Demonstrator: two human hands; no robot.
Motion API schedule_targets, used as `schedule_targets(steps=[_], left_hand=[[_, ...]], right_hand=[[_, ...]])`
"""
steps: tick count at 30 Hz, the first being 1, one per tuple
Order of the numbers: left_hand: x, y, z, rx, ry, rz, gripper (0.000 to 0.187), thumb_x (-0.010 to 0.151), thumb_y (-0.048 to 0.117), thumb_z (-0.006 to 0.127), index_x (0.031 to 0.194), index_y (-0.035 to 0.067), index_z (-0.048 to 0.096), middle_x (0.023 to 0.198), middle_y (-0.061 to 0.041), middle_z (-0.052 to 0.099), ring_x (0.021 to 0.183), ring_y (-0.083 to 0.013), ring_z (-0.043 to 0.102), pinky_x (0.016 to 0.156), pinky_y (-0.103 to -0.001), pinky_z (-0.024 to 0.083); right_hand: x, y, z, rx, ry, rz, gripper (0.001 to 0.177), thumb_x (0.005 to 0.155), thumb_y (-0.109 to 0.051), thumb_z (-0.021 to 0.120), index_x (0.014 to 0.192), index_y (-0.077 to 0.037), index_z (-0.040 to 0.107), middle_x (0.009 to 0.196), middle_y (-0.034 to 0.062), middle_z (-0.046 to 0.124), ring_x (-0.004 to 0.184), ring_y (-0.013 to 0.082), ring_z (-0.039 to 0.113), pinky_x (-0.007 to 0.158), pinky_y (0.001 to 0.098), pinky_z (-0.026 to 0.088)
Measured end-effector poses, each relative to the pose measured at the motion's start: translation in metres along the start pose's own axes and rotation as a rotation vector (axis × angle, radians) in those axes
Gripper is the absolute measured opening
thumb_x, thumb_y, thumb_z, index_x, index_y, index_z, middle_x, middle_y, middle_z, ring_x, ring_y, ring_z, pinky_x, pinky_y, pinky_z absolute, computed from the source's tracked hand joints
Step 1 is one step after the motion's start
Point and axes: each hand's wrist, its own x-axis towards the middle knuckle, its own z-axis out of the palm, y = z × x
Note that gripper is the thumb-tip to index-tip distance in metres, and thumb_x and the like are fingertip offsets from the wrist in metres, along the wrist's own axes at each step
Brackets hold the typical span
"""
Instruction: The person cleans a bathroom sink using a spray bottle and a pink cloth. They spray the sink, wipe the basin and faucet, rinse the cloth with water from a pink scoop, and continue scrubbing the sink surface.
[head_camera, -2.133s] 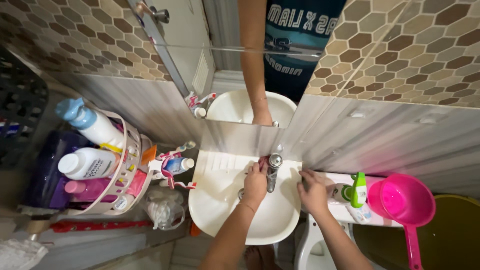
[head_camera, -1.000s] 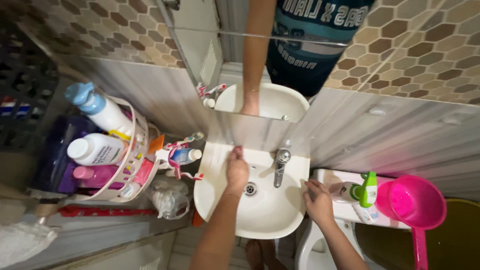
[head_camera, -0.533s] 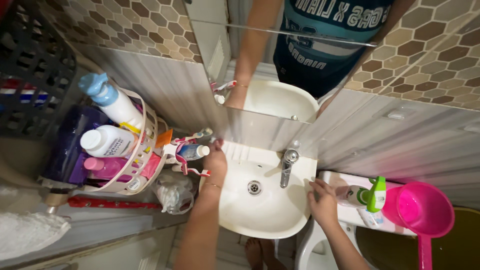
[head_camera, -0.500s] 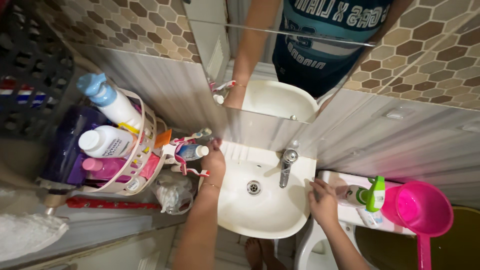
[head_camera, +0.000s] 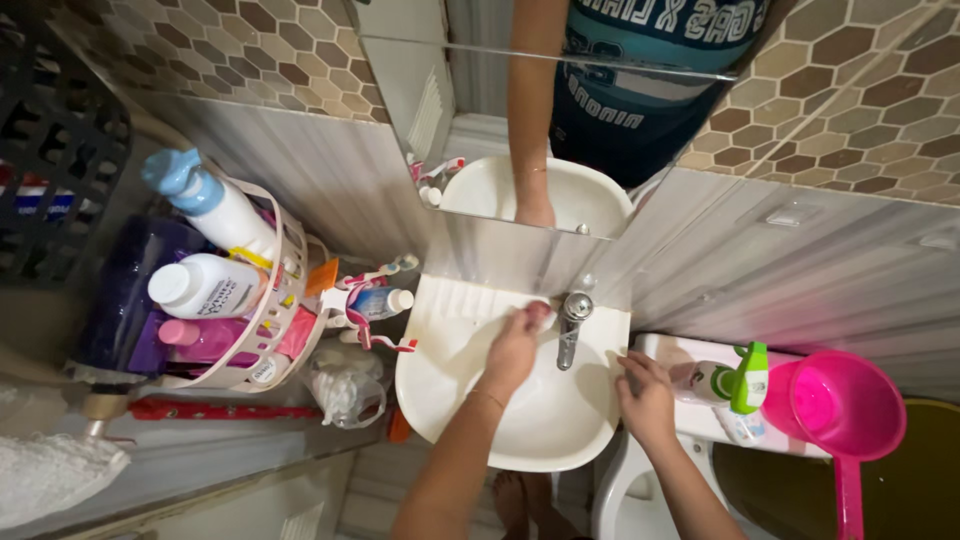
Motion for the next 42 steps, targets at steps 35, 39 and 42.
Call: schedule_targets(steps=[35,39,42], left_hand=[[-0.005,-0.059,0.001,0.152,0.338,-0.067,0.047,0.097,0.022,0.05,0.143,0.018,0.061,0.107,-0.021,0.067,0.092,-0.0382,0.067,0.089,-0.044,0.056],[-0.023,-0.021,-0.01,0.262,0.163,-0.222,0.049,0.094,0.019,0.059,0.142,0.025,0.062,0.095,-0.025,0.063,0.083,-0.0409,0.064,0.081,-0.047,0.054],[-0.046,-0.004,-0.032,0.161,0.081,-0.274,0.049,0.094,0.021,0.058,0.143,0.026,0.06,0.093,-0.023,0.062,0.078,-0.0365,0.066,0.08,-0.043,0.055]], right_hand=[[-0.07,0.06,-0.136,-0.015,0.619,0.265,0.039,0.089,0.0,0.073,0.124,0.003,0.055,0.114,0.0206,0.057,0.095,0.028,0.06,0.084,0.0354,0.051],[-0.036,0.093,-0.111,-0.132,0.389,0.19,0.088,0.063,-0.015,0.095,0.133,0.012,0.048,0.12,0.0294,0.056,0.107,0.0395,0.058,0.089,0.0453,0.048],[-0.008,0.088,-0.08,0.344,0.339,0.155,0.089,0.066,-0.024,0.092,0.136,0.006,0.048,0.117,0.0253,0.062,0.107,0.0382,0.062,0.092,0.0441,0.051]])
